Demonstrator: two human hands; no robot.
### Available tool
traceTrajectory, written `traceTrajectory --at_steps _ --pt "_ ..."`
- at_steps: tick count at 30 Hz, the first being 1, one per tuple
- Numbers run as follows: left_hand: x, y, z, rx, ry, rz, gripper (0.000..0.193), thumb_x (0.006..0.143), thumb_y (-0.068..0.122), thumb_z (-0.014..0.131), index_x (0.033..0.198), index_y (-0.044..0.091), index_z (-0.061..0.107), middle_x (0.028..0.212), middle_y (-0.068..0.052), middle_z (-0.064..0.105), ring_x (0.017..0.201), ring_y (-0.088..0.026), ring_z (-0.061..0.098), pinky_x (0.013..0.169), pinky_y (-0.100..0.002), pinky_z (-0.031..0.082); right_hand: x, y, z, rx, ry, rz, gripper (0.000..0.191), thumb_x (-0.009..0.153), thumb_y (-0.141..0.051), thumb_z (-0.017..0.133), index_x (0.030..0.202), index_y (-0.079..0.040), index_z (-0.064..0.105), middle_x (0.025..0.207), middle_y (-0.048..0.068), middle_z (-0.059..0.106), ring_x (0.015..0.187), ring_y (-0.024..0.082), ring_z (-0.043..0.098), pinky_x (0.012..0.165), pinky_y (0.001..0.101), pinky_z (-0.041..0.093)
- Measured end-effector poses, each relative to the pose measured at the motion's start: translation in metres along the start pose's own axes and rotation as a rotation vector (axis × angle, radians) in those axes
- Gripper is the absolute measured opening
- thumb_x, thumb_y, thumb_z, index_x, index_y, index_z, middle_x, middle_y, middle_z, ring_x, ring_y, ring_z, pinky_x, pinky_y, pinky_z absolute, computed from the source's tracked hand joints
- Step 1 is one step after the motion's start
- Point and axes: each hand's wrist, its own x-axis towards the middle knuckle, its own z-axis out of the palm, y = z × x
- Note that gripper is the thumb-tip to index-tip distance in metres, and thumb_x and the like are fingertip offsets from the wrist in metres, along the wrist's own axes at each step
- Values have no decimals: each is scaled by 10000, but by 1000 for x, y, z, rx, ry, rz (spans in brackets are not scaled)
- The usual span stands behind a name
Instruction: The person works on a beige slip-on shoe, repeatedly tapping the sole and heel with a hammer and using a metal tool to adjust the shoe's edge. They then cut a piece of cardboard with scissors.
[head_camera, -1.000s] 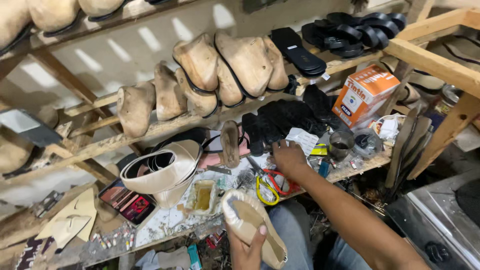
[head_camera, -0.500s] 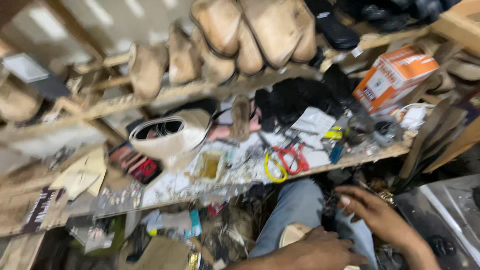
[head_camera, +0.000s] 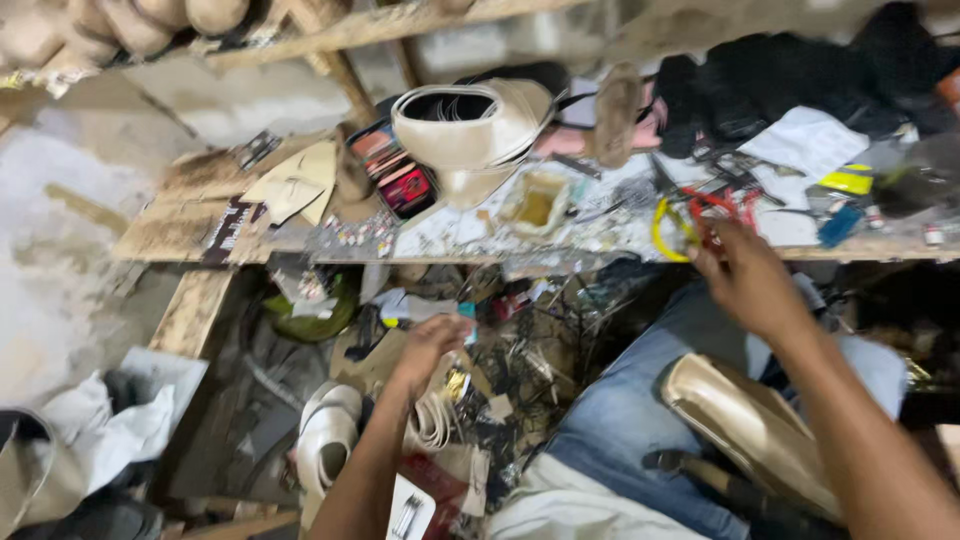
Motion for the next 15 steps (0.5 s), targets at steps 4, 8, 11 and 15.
traceTrajectory --at_steps 4,8,11,15 --pt "-14 -51 -61 -404 324 -208 421 1041 323 491 1305 21 618 1310 -151 697 1197 -269 681 1044 -400 519 16 -36 14 -218 -118 -14 589 955 -293 654 1456 -18 511 1231 297 611 1050 473 620 863 515 510" --pt "-31 -114 -112 -471 535 -466 386 1021 274 502 1293 21 610 1285 -144 695 1174 -265 681 1024 -394 528 12 -50 37 -368 -109 29 558 981 -314 639 1446 -27 524 1234 282 630 1100 466 620 921 522 503" --pt "-29 -151 -151 -499 611 -556 363 1006 237 510 1283 22 604 1266 -139 694 1156 -262 681 1009 -390 535 12 -46 67 -346 -6 -36 552 1012 -285 604 1486 -17 513 1278 262 636 1152 431 628 972 495 499" --pt "-3 -177 -194 -491 709 -607 338 986 188 521 1271 22 596 1241 -132 692 1133 -258 682 990 -385 545 25 -37 109 7 35 60 531 1063 -292 617 1482 8 491 1234 225 648 1084 315 646 955 422 516"
